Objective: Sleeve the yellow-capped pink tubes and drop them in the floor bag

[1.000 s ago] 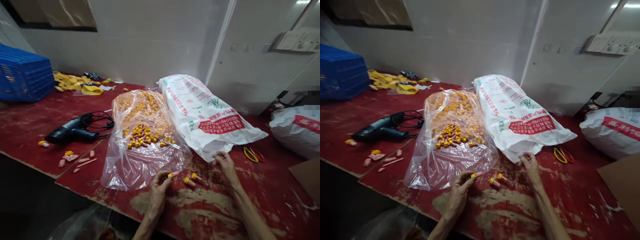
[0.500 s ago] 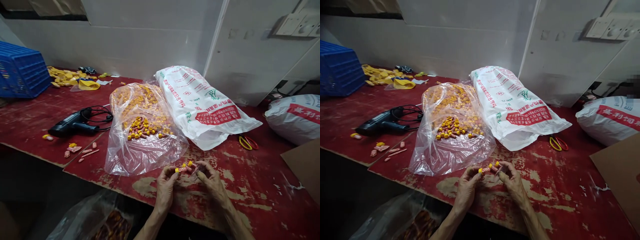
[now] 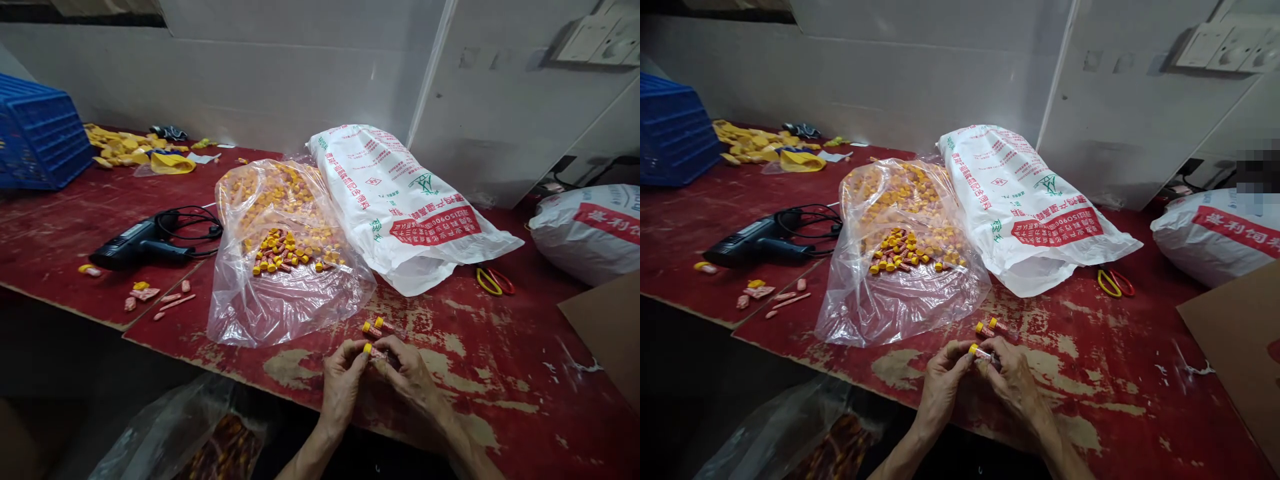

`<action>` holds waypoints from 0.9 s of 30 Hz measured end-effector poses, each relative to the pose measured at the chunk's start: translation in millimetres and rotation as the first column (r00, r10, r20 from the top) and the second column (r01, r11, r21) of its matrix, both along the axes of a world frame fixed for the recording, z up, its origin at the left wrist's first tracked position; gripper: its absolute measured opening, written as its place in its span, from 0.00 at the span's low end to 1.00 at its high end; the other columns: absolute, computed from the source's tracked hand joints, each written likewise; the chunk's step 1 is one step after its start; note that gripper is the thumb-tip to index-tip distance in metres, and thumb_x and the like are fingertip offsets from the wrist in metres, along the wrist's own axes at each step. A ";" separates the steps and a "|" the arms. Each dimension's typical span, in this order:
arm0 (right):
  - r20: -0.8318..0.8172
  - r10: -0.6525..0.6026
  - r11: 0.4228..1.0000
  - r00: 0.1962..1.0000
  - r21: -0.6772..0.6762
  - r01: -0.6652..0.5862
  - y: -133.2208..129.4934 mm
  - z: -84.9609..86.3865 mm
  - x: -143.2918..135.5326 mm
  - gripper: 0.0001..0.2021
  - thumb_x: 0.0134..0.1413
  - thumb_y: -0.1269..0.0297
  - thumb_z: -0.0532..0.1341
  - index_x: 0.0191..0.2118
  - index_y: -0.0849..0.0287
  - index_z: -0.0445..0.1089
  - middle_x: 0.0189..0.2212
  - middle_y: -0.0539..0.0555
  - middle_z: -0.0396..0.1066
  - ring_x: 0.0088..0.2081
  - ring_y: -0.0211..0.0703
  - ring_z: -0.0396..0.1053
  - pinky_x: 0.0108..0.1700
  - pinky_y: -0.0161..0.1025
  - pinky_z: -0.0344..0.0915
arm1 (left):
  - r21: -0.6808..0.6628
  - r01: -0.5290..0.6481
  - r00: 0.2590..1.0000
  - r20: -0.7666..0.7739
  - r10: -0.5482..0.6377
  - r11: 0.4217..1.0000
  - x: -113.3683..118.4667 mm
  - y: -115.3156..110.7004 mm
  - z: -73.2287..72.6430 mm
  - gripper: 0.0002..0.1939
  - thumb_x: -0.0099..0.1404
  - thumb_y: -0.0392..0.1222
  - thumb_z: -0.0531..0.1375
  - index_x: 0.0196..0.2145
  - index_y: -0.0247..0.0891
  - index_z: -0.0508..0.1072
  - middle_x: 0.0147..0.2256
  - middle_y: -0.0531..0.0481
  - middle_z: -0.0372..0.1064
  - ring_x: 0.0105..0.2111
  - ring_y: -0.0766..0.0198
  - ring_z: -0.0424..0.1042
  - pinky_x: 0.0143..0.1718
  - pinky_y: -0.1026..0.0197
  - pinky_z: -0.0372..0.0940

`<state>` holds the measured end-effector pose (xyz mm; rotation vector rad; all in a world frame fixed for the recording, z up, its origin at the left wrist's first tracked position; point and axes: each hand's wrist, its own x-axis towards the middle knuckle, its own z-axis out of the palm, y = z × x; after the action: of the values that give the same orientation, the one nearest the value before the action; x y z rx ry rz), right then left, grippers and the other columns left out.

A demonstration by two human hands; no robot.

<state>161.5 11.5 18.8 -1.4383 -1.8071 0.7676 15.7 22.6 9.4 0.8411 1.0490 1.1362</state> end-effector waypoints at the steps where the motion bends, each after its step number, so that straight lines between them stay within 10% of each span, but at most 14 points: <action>1: 0.019 -0.003 0.999 1.000 0.040 0.002 0.0 -2.9 -3.4 0.08 0.58 0.61 0.55 0.39 0.56 0.69 0.37 0.54 0.72 0.40 0.44 0.70 0.42 0.38 0.66 | 0.018 0.008 0.999 -0.033 -0.007 1.000 1.0 -3.0 -2.0 0.11 0.53 0.45 0.64 0.33 0.37 0.77 0.34 0.46 0.75 0.37 0.57 0.73 0.41 0.59 0.67; 10: 0.117 -0.134 0.938 0.984 0.335 0.088 10.5 -52.5 -26.2 0.10 0.63 0.62 0.50 0.38 0.57 0.67 0.31 0.53 0.72 0.32 0.41 0.70 0.34 0.36 0.65 | 0.270 0.146 0.904 -0.426 -0.018 0.952 -13.5 11.3 -12.5 0.10 0.57 0.36 0.55 0.30 0.39 0.77 0.31 0.47 0.73 0.33 0.59 0.72 0.39 0.60 0.65; 15: 0.448 -0.277 0.828 0.850 0.560 -0.026 21.7 -53.0 -34.6 0.11 0.62 0.66 0.49 0.43 0.57 0.68 0.37 0.58 0.72 0.40 0.50 0.68 0.38 0.44 0.62 | 0.477 0.066 0.439 -0.803 0.403 0.877 -37.3 104.0 -3.9 0.12 0.61 0.36 0.50 0.36 0.38 0.72 0.34 0.45 0.70 0.33 0.59 0.70 0.37 0.60 0.64; 17: 0.468 -0.278 0.823 0.839 0.566 -0.043 22.9 -50.3 -32.2 0.11 0.62 0.66 0.49 0.44 0.57 0.67 0.36 0.57 0.72 0.39 0.48 0.68 0.39 0.45 0.62 | 0.492 0.054 0.361 -0.821 0.442 0.869 -42.4 146.3 -3.8 0.12 0.61 0.37 0.50 0.39 0.36 0.70 0.38 0.41 0.68 0.37 0.54 0.70 0.39 0.56 0.63; 22: 0.414 -0.402 0.802 0.817 0.589 0.097 41.6 -43.2 16.6 0.12 0.61 0.68 0.50 0.46 0.58 0.67 0.40 0.58 0.70 0.41 0.46 0.66 0.44 0.44 0.61 | 0.506 0.137 0.325 -0.835 0.444 0.852 -46.2 213.1 -9.6 0.07 0.58 0.37 0.53 0.32 0.35 0.70 0.36 0.38 0.68 0.40 0.47 0.67 0.40 0.51 0.61; 27: 0.586 -0.589 0.796 0.556 0.306 0.522 112.4 -24.1 96.9 0.12 0.61 0.65 0.50 0.42 0.59 0.69 0.40 0.58 0.70 0.43 0.45 0.65 0.46 0.41 0.60 | 0.523 0.131 0.329 -0.824 0.461 0.842 -55.9 213.6 -18.5 0.09 0.58 0.35 0.51 0.32 0.37 0.70 0.33 0.40 0.71 0.39 0.51 0.69 0.42 0.53 0.62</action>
<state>258.4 123.9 -5.3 -2.2439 -1.6214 -0.2160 -40.3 236.2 -9.1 2.0449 1.8745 1.0823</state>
